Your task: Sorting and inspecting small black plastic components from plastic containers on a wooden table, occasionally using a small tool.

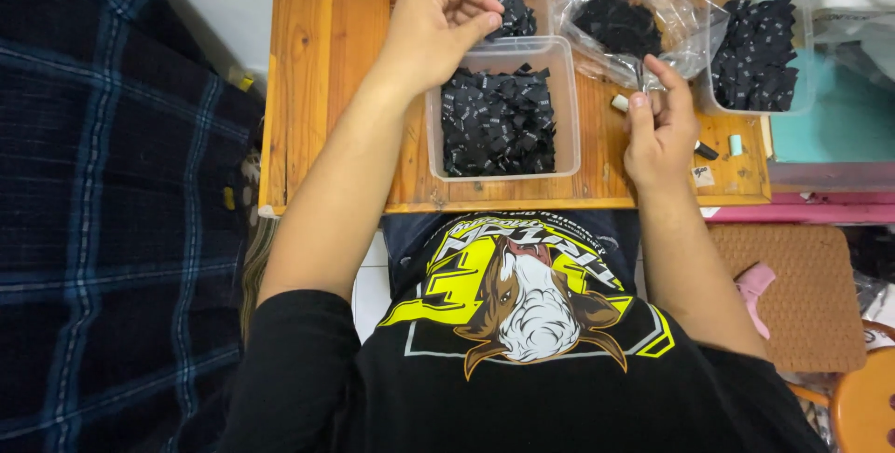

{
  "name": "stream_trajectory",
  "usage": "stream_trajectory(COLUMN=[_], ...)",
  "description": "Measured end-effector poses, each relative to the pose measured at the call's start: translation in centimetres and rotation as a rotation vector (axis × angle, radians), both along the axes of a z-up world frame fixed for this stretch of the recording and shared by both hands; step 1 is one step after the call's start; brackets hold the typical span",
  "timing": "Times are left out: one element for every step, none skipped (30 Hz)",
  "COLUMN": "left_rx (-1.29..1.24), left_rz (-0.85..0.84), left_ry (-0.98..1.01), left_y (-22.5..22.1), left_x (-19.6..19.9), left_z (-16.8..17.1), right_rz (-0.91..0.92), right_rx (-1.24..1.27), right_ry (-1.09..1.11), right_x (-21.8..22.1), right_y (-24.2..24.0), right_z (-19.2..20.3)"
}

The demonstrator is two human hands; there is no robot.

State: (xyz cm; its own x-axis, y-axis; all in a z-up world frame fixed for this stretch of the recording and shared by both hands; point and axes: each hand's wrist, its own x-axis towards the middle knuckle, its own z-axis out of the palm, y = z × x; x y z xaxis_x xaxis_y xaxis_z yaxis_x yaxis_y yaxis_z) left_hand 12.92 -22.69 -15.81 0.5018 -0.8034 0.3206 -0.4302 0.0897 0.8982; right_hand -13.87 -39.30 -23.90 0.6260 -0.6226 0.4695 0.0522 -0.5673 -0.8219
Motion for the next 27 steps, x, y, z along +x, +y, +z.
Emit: stream_trajectory(left_rx=[0.006,0.003,0.043,0.084,0.081,0.096,0.111,0.113,0.138,0.162,0.163,0.162,0.161,0.159,0.174,0.188,0.186,0.137,0.089,0.092,0.094,0.097,0.099,0.145,0.191,0.2,0.3], left_rz=[0.026,0.025,0.073,0.121,0.12,0.145,0.171,0.169,0.196,0.225,0.226,0.232,0.237,0.237,0.238,0.24,0.24,0.236,0.231,0.231,0.17,0.108,0.107,0.037,-0.033,-0.032,-0.111], left_ry=[-0.048,-0.05,-0.096,-0.142,-0.143,-0.147,-0.15,-0.146,-0.174,-0.203,-0.202,-0.241,-0.28,-0.279,-0.36,-0.442,-0.442,-0.479,-0.516,-0.514,-0.519,-0.524,-0.522,-0.565,-0.608,-0.601,-0.709], left_y=[-0.4,-0.7,-0.9,-1.2,-1.4,-1.6,-1.9,-2.0,-2.2,-2.3,-2.4,-2.4,-2.5,-2.6,-2.7,-2.8,-2.5,-2.2,-1.9,-1.1,-0.4,0.3,0.6,1.2,1.9,2.1,2.3], left_x=[0.3,0.5,0.7,0.9,1.1,1.2,1.3,1.4,1.5,1.7,1.9,2.0,2.2,2.5,2.8,3.2,2.8,2.5,2.2,1.5,0.8,0.1,-0.1,-0.5,-0.9,-1.2,-1.5], left_z=[-0.1,-0.1,0.0,0.0,-0.1,-0.2,-0.4,-0.7,-1.1,-1.3,-1.6,-1.9,-2.2,-2.7,-3.3,-3.8,-3.6,-3.3,-3.1,-2.1,-1.1,-0.2,-0.1,-0.3,-0.4,-0.8,-1.2], right_rz=[-0.004,-0.005,-0.015,-0.025,-0.026,-0.014,-0.001,-0.002,-0.005,-0.005,-0.004,-0.001,0.002,0.001,-0.004,-0.009,-0.009,-0.01,-0.01,-0.009,-0.011,-0.013,-0.014,-0.004,0.005,0.01,0.012], right_rx=[0.001,-0.002,0.0,0.004,0.002,0.001,0.001,0.002,0.004,0.006,0.007,0.005,0.004,0.002,0.0,-0.001,-0.003,0.0,0.004,0.006,0.004,0.002,0.005,0.022,0.04,0.048,0.024], right_ry=[0.001,0.0,0.008,0.016,0.014,0.001,-0.012,-0.008,-0.005,-0.005,-0.003,-0.003,-0.003,-0.002,-0.002,-0.002,-0.002,0.002,0.005,0.008,0.011,0.014,0.016,-0.008,-0.032,-0.025,-0.025], right_x=[0.0,0.0,0.0,0.0,0.1,0.1,0.1,0.1,0.0,0.1,0.1,0.1,0.1,0.1,0.1,0.1,0.0,0.1,0.1,0.1,0.1,0.1,0.2,0.1,0.1,0.0,0.0], right_y=[0.0,0.0,0.0,0.1,0.0,-0.1,-0.1,-0.1,0.0,0.0,0.0,-0.1,-0.1,-0.1,-0.1,-0.1,-0.2,-0.1,-0.1,-0.1,-0.1,-0.1,-0.5,-0.6,-0.6,-0.8,-0.9], right_z=[-0.1,0.0,0.1,0.2,0.1,0.0,-0.1,-0.1,-0.1,-0.1,-0.1,-0.1,-0.1,-0.1,-0.2,-0.2,-0.1,-0.1,-0.2,-0.1,-0.1,-0.1,-0.3,-0.7,-1.2,-1.3,-1.4])
